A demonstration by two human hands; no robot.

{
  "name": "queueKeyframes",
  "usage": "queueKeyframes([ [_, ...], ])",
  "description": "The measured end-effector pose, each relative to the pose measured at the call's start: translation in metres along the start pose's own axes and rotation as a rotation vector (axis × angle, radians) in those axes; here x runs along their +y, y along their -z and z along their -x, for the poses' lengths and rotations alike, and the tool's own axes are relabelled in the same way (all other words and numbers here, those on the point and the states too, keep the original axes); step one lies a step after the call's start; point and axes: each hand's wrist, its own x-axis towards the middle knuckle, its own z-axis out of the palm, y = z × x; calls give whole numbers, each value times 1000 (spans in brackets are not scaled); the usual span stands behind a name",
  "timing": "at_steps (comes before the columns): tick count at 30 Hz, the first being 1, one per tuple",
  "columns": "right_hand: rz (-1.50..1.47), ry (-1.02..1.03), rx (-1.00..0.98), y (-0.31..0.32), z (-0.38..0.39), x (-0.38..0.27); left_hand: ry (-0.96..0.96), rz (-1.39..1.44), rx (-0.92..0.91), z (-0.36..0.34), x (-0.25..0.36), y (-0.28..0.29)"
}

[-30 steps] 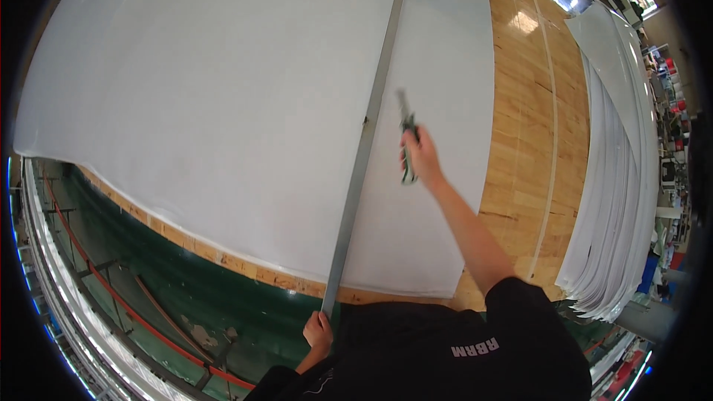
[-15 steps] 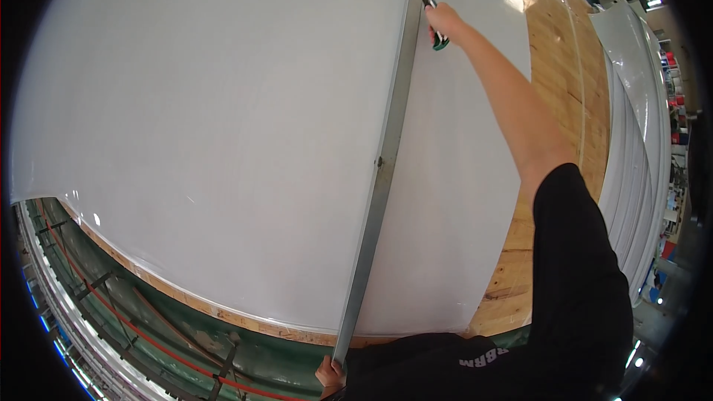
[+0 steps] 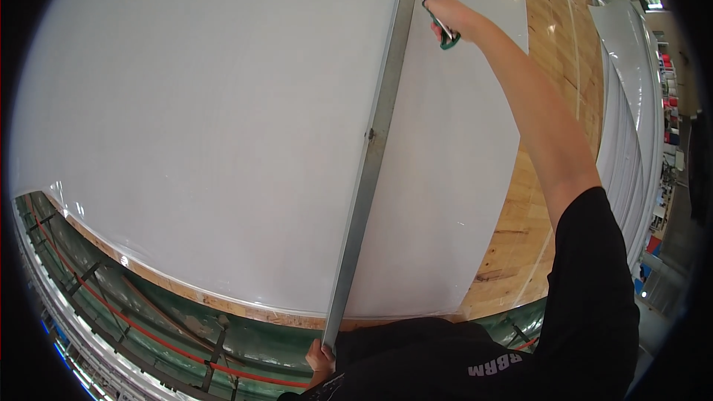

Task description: The recorder uses a utility knife and a metal guide bar to cut large sheets of white plastic or vinyl material on a workshop table.

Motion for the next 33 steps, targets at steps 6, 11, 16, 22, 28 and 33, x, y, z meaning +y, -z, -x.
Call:
queueKeyframes([
  [6,-63,-76,-75,-44,70,12,-41,23,39,3,-5,2],
  [11,16,-74,-116,-65,110,14,-81,-4,83,-3,7,4],
  [16,-49,-103,-146,-92,150,26,-99,-5,130,-3,13,6],
  [22,-118,-116,-164,-127,201,38,-135,-7,154,-4,19,10],
  [28,-111,-137,-201,-162,250,53,-125,-4,142,1,20,9],
  [33,-132,-106,-199,-196,295,66,-116,2,151,4,18,8],
])
